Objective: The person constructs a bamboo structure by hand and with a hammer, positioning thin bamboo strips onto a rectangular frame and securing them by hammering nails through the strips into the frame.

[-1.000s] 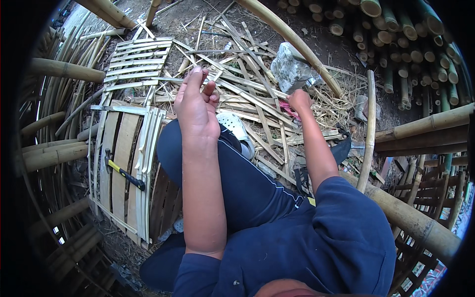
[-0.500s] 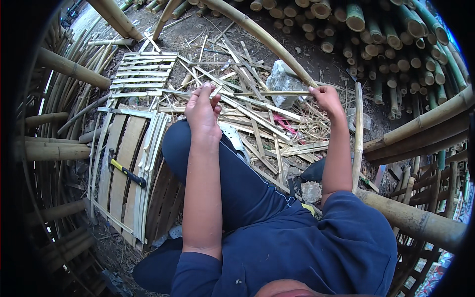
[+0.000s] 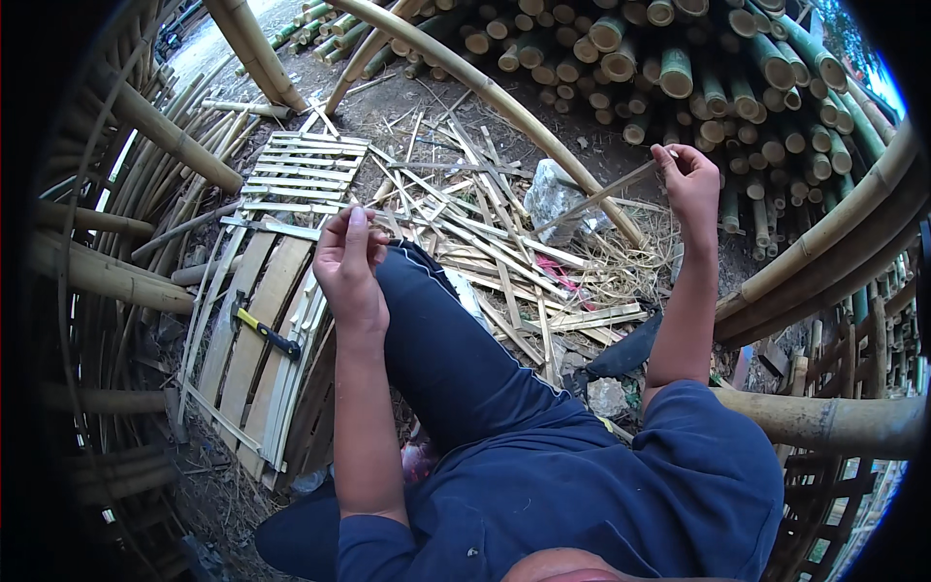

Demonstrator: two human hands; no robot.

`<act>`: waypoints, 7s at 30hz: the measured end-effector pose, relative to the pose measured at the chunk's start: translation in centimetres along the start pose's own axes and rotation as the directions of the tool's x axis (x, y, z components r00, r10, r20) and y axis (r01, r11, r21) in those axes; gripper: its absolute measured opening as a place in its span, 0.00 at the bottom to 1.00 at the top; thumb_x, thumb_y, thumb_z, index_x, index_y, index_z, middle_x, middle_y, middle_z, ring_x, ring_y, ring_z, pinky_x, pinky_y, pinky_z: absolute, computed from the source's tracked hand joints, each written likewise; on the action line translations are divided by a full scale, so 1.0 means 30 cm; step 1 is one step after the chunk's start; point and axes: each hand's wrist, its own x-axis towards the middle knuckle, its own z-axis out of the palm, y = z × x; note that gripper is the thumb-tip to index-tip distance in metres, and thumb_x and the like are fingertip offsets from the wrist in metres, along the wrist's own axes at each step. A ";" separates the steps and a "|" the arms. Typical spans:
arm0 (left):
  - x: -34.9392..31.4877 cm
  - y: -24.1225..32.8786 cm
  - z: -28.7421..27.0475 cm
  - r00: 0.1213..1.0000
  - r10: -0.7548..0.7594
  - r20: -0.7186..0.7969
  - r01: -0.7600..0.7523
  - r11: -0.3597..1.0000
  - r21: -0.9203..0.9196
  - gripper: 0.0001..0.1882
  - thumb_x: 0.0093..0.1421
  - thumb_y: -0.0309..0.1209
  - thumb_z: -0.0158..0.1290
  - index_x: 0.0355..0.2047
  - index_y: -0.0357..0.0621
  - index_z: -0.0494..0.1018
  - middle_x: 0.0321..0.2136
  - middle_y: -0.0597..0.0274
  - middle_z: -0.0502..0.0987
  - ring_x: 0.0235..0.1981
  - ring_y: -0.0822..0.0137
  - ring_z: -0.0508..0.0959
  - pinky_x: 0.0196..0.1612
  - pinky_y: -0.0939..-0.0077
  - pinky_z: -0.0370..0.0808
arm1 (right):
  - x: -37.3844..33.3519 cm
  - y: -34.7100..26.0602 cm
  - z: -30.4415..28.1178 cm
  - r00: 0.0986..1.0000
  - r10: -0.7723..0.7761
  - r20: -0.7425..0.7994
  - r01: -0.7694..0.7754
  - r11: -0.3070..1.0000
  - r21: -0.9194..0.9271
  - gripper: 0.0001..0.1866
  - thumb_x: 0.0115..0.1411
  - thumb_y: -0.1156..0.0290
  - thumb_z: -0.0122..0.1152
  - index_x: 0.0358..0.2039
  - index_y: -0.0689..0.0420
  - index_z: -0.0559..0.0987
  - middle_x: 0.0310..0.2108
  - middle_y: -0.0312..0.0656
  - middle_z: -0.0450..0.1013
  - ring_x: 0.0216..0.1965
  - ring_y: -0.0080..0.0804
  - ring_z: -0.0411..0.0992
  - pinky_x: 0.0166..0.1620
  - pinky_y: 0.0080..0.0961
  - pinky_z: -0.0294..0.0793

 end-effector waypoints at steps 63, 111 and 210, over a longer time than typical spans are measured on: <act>-0.409 0.528 -1.444 0.624 -0.258 -0.738 0.353 0.935 -0.028 0.29 0.61 0.44 0.64 0.59 0.49 0.70 0.64 0.60 0.68 0.71 0.55 0.59 0.64 0.18 0.47 | -0.400 -0.541 1.738 0.033 0.232 0.972 -0.534 0.826 -0.179 0.04 0.63 0.70 0.58 0.31 0.54 0.76 0.19 0.29 0.66 0.15 0.17 0.58 0.19 0.17 0.53; -0.289 0.422 -1.004 0.875 -0.209 -0.436 0.316 0.930 0.189 0.11 0.68 0.35 0.57 0.48 0.47 0.75 0.56 0.60 0.77 0.59 0.67 0.73 0.58 0.64 0.68 | 0.019 -0.361 1.560 0.651 0.432 0.624 -0.651 0.741 0.166 0.10 0.67 0.82 0.47 0.44 0.79 0.69 0.36 0.62 0.77 0.30 0.50 0.82 0.33 0.35 0.91; -0.307 0.554 -1.144 0.828 0.107 -0.550 -0.127 0.992 0.001 0.15 0.66 0.31 0.60 0.49 0.37 0.75 0.55 0.49 0.73 0.66 0.48 0.66 0.68 0.44 0.67 | -0.836 -0.933 1.499 -0.165 -0.797 0.582 0.482 0.450 0.752 0.19 0.55 0.63 0.75 0.44 0.54 0.80 0.36 0.41 0.83 0.32 0.40 0.82 0.37 0.35 0.80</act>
